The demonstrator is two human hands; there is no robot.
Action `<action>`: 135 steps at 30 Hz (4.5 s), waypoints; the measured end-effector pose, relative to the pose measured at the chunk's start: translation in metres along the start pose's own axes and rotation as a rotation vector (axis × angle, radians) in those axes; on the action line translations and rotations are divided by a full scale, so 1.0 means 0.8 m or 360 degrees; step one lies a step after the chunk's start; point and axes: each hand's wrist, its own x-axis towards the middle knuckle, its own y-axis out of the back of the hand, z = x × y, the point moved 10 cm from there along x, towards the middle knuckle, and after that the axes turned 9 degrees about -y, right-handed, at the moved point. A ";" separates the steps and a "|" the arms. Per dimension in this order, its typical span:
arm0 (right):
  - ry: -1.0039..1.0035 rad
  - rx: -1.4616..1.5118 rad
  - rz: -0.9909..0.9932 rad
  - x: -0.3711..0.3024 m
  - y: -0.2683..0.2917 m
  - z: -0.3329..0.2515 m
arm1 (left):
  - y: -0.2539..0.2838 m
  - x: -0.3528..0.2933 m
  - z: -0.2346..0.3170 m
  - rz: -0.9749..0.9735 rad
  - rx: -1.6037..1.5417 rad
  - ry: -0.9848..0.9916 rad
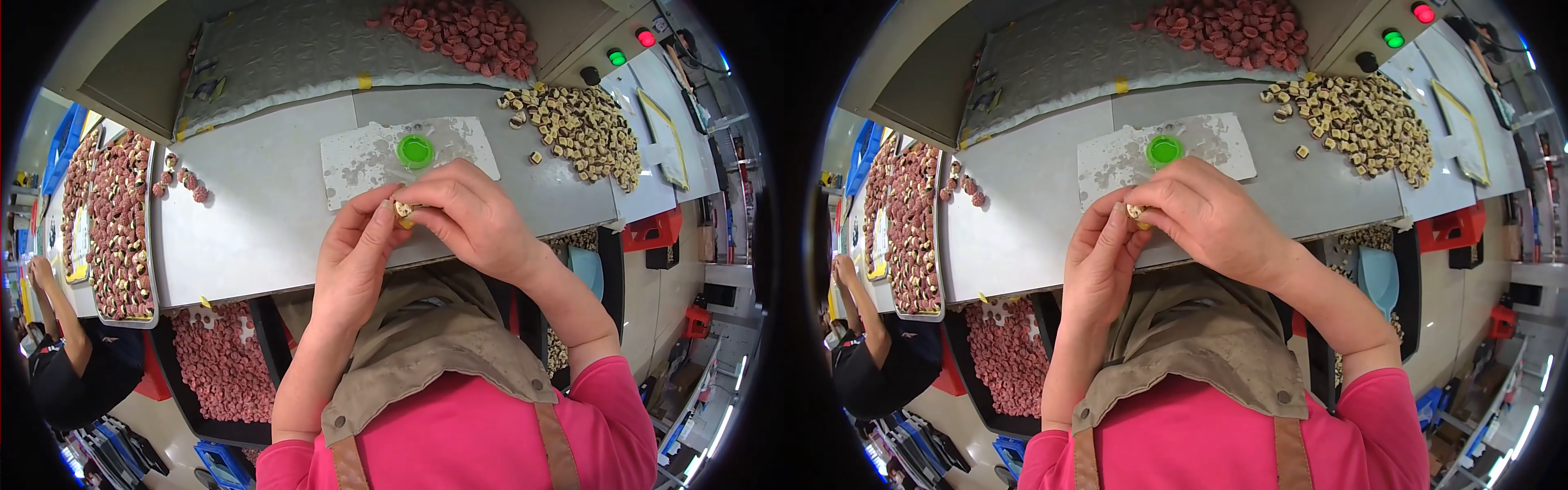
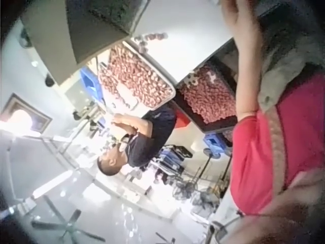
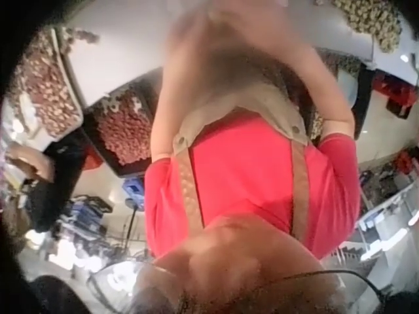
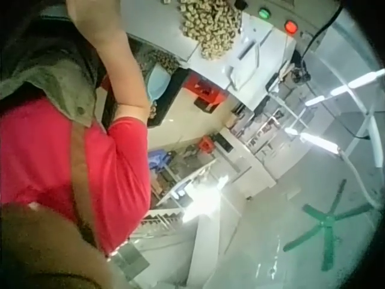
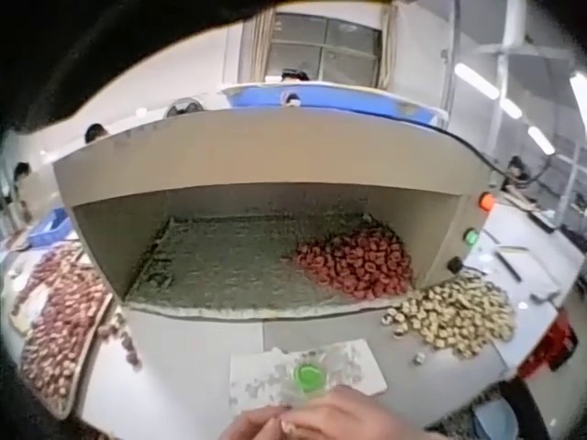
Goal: Assembling small yellow and white plastic toy components at a factory workbench.
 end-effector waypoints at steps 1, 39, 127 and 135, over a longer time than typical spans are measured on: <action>-0.0201 0.0178 -0.0029 0.000 -0.001 0.012 | 0.001 0.000 0.002 0.0016 0.0049 -0.0041; -0.0220 0.0392 0.0349 -0.072 0.024 0.043 | -0.069 -0.008 -0.011 -0.0299 0.0781 0.0187; -0.0417 -0.0147 -0.0103 0.037 0.018 0.076 | -0.002 -0.006 0.013 -0.0036 0.0158 -0.0138; -0.0135 -0.0351 -0.0119 0.037 0.010 0.068 | 0.008 -0.004 0.011 0.0049 0.0153 -0.0027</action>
